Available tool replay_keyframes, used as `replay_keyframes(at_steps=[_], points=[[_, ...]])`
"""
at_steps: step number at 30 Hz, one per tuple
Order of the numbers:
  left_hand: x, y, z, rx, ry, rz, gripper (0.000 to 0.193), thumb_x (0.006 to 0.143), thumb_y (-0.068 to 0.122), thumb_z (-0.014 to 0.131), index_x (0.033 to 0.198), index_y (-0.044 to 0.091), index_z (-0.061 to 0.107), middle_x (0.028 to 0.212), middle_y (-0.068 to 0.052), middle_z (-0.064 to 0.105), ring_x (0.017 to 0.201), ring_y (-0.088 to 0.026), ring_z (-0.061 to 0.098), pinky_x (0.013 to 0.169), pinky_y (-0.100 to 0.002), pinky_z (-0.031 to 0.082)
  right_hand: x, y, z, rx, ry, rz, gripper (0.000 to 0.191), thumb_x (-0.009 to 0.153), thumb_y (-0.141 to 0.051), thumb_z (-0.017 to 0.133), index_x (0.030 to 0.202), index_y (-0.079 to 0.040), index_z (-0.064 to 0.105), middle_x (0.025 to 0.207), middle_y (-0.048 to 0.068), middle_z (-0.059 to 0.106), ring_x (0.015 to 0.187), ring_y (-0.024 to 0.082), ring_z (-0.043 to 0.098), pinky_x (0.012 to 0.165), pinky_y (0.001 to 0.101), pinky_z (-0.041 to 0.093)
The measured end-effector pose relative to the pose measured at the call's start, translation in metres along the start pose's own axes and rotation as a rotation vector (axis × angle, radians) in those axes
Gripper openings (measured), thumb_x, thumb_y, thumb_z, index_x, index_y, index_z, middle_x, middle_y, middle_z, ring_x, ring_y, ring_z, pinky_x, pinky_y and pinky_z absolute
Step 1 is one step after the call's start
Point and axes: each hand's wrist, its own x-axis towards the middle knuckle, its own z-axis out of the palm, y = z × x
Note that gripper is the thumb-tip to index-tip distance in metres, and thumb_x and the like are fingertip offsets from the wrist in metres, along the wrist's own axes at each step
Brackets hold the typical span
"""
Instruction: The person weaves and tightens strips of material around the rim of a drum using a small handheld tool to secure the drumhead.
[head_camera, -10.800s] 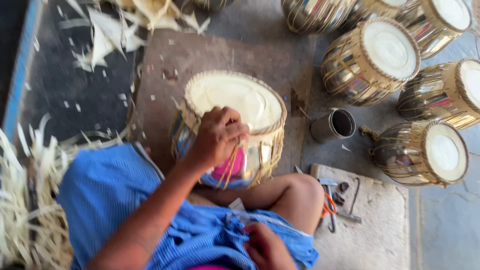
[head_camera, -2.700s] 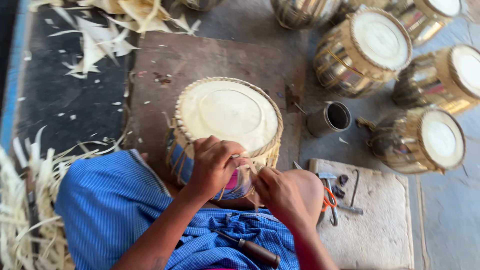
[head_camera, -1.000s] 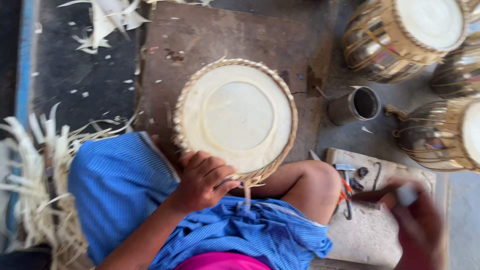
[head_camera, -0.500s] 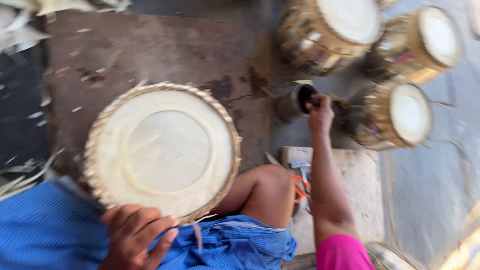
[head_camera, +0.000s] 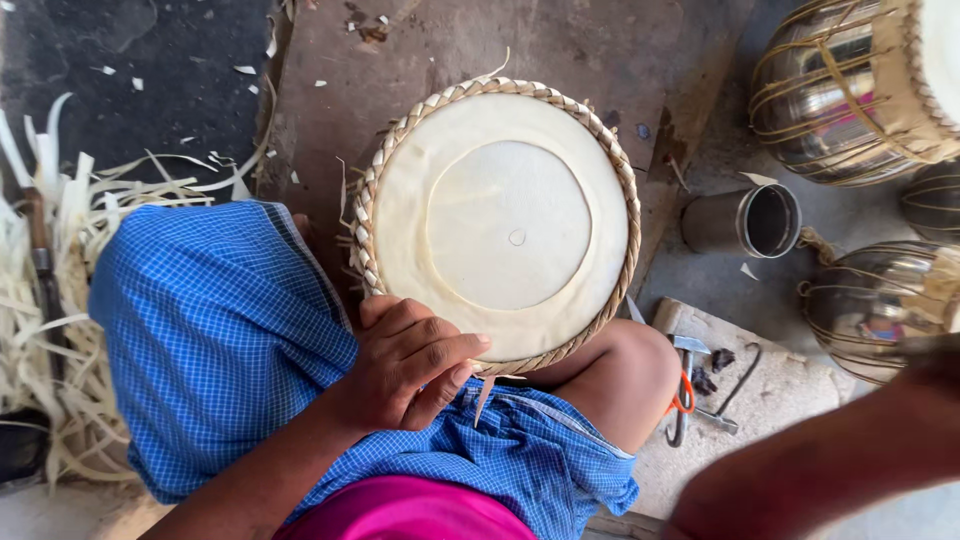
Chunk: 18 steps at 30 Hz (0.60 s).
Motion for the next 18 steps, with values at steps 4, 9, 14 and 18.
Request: replay_keyframes(at_steps=[4,9,14,18], points=[[-0.003,-0.002,0.006,-0.012,0.042,0.002,0.026,0.103,0.022,0.061,0.127,0.014,0.066,0.090,0.005,0.069,0.086,-0.014,0.058,0.090,-0.038,0.031,-0.052,-0.002,0.080,0.437,-0.171,0.078,0.019,0.115,-0.026,0.052,0.121,-0.009,0.055,0.091,0.010,0.061,0.071,0.015,0.060,0.057,0.0292,0.050],[-0.013,-0.006,0.013,-0.019,0.058,0.005,0.030,0.104,0.023,0.058,0.131,0.013,0.065,0.088,0.004,0.068,0.086,-0.015,0.058,0.091,-0.039,0.031,-0.112,0.021,0.175,0.554,-0.209,0.135,0.021,0.115,-0.028,0.053,0.124,-0.009,0.051,0.089,0.010,0.058,0.067,0.016,0.058,0.052,0.0295,0.050],[-0.016,-0.007,0.017,-0.019,0.082,0.023,0.033,0.106,0.024,0.054,0.135,0.013,0.064,0.088,0.005,0.067,0.086,-0.014,0.057,0.092,-0.039,0.031,-0.138,0.025,0.207,0.391,-0.200,0.104,0.026,0.117,-0.031,0.055,0.129,-0.008,0.048,0.088,0.010,0.053,0.068,0.017,0.056,0.056,0.0311,0.050],[-0.013,-0.004,0.017,0.055,0.112,0.020,0.031,0.110,0.025,0.054,0.138,0.012,0.061,0.087,0.006,0.064,0.084,-0.012,0.056,0.090,-0.037,0.032,-0.153,0.007,0.229,0.189,-0.211,0.023,0.036,0.114,-0.037,0.055,0.132,-0.007,0.048,0.093,0.012,0.057,0.068,0.017,0.058,0.059,0.0309,0.053]])
